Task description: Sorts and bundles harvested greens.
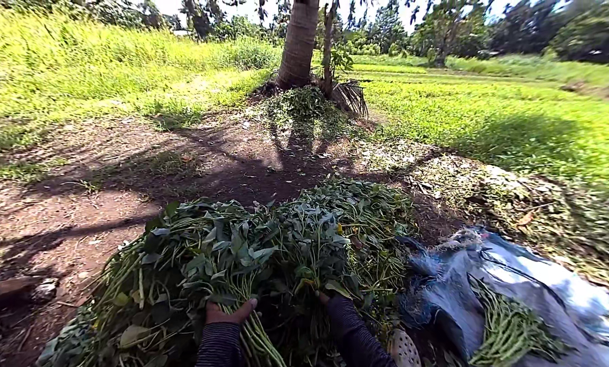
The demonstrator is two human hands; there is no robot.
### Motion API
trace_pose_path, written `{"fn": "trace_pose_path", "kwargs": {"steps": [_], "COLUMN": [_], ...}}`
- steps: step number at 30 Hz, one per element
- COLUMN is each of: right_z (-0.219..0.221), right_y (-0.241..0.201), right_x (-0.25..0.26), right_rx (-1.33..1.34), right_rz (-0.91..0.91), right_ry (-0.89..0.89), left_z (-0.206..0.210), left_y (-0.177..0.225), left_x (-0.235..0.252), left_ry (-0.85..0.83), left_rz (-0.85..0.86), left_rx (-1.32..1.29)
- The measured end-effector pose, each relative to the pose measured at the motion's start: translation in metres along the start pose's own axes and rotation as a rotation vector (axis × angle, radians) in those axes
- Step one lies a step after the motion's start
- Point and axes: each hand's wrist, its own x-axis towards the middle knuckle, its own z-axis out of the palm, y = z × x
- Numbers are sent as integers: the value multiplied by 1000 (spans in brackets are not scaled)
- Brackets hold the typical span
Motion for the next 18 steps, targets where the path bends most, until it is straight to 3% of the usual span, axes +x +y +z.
{"fn": "trace_pose_path", "kwargs": {"steps": [4,6,8,10,13,18], "right_z": [-10,-17,-10,-8,-19,-4], "right_y": [17,29,16,6,-12,-27], "right_x": [-24,-31,-47,-66,-82,-104], "right_rx": [222,170,155,37,-258,-521], "right_rz": [-317,-221,-70,-50,-170,-330], "right_ry": [106,-7,60,83,0,-152], "left_z": [4,11,20,28,38,44], "left_y": [-1,-5,-9,-18,-26,-26], "left_x": [-1,-7,-14,-26,-42,-42], "left_ry": [-10,-14,-19,-30,-59,-190], "left_rz": [-96,-150,-206,-268,-304,-217], "left_rx": [-115,-131,-119,-130,-140,233]}}
